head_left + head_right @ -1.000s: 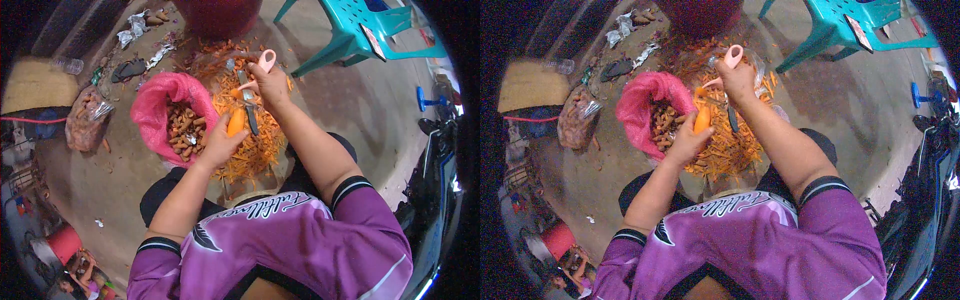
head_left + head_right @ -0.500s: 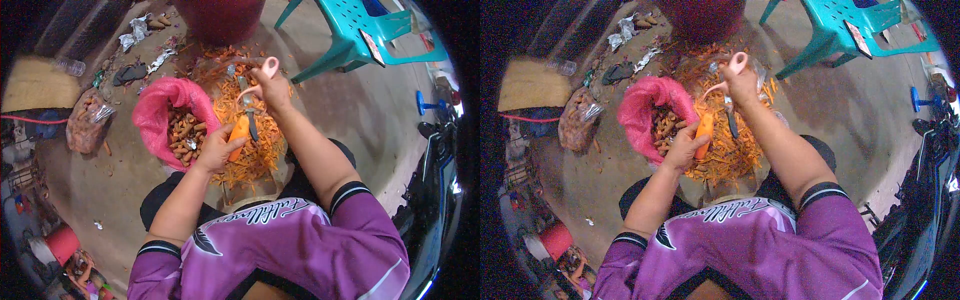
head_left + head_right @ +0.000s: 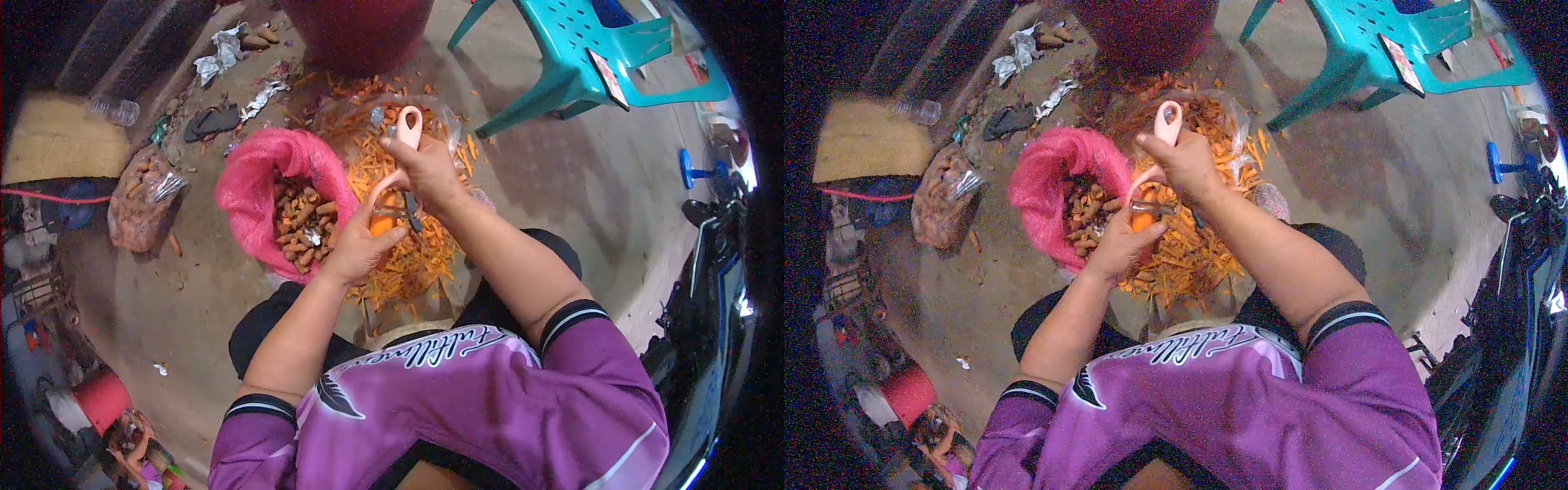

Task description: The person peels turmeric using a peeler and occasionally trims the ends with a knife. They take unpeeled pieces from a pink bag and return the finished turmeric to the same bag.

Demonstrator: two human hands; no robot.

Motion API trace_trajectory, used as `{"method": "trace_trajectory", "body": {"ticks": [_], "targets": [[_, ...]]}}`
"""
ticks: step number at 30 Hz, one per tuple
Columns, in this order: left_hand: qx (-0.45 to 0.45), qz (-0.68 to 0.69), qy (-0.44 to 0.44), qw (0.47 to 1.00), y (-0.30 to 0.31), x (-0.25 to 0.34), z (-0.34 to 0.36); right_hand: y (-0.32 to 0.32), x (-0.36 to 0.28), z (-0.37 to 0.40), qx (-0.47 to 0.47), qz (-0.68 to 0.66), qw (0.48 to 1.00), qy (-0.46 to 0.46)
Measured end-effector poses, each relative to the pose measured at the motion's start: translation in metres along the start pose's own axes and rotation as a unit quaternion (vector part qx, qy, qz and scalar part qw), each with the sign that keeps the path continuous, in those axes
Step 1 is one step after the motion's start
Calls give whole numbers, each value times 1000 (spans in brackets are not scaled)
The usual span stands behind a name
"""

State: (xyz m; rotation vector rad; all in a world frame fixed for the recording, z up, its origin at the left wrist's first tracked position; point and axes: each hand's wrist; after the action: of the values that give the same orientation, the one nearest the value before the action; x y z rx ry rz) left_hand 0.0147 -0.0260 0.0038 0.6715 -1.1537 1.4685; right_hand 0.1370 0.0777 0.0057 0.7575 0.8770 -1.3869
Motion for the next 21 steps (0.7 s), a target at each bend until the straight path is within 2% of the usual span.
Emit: {"method": "trace_trajectory", "body": {"ticks": [1,2,3,4,8,9,12,13,16,17,19,20,21], "targets": [[-6,-23,21,999,1,0,1,3,-2,0,0,-16,1000,-20],[-6,-9,3,1000,1,-1,0,6,-4,-3,0,-31,999,-39],[-6,6,-14,1000,0,-3,1,8,-5,-13,73,-19,996,46],[-6,20,-32,999,1,-4,1,14,-5,-17,54,-117,992,16],[3,11,-20,1000,2,-6,-1,-2,-8,7,-1,20,1000,20],[0,3,-28,1000,1,-8,0,-5,-7,12,-54,-24,998,-18],[11,-33,-45,998,-3,-8,1,11,-4,-14,34,-15,999,-6],[19,-48,-51,997,-3,-7,1,12,-5,-16,29,-125,992,-15],[14,-181,-79,980,3,-14,-2,6,-26,10,3,-6,997,-75],[8,-195,-78,978,3,-14,-3,1,-14,9,-53,-35,996,-69],[-4,-224,-74,972,1,-9,-3,7,2,-8,-9,20,999,-49],[-5,-277,-116,954,1,-9,-3,12,5,-16,13,48,998,-38],[-5,-329,-159,931,0,-8,-2,15,-5,-15,7,-117,993,-31]]}}
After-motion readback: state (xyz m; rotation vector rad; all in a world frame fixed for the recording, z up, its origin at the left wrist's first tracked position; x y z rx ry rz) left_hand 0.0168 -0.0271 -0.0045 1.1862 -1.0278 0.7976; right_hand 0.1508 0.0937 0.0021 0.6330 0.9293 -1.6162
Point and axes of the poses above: each hand's wrist, its own z-axis away from the middle knuckle, its own y-axis out of the back of the hand, x = y × z, and after that the axes turned 8 degrees about -y, right-handed
